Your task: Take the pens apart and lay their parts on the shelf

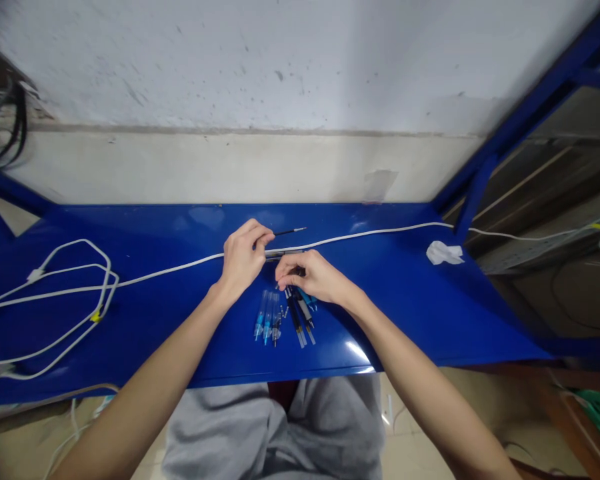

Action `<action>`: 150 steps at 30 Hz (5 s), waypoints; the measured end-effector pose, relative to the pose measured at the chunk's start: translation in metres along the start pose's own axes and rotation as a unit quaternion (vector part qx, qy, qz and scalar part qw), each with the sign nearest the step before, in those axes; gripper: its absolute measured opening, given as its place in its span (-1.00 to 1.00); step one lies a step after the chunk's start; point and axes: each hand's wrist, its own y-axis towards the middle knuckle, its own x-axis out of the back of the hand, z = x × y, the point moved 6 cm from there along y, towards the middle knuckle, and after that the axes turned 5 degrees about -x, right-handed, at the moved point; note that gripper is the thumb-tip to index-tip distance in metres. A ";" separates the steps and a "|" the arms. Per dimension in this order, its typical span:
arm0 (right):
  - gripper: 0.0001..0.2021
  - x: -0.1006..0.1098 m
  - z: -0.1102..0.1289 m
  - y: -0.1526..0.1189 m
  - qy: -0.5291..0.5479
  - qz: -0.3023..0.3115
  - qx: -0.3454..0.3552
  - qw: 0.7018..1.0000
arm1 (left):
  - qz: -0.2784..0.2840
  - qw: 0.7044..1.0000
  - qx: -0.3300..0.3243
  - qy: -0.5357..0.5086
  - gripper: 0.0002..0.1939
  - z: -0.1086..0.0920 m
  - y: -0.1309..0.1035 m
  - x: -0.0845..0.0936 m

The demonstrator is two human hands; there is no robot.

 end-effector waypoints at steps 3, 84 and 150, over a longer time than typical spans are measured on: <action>-0.90 0.000 0.000 0.000 -0.049 0.011 0.020 0.999 | -0.002 1.000 0.000 0.000 -0.79 0.001 0.000 0.000; -0.66 0.039 -0.012 0.003 0.119 -0.198 -0.022 0.973 | 0.035 0.997 0.011 0.062 -0.85 0.004 -0.001 -0.010; -0.83 0.032 -0.018 -0.141 -0.385 -0.268 -0.270 0.841 | 0.043 0.989 0.036 0.140 -0.57 0.015 -0.005 0.001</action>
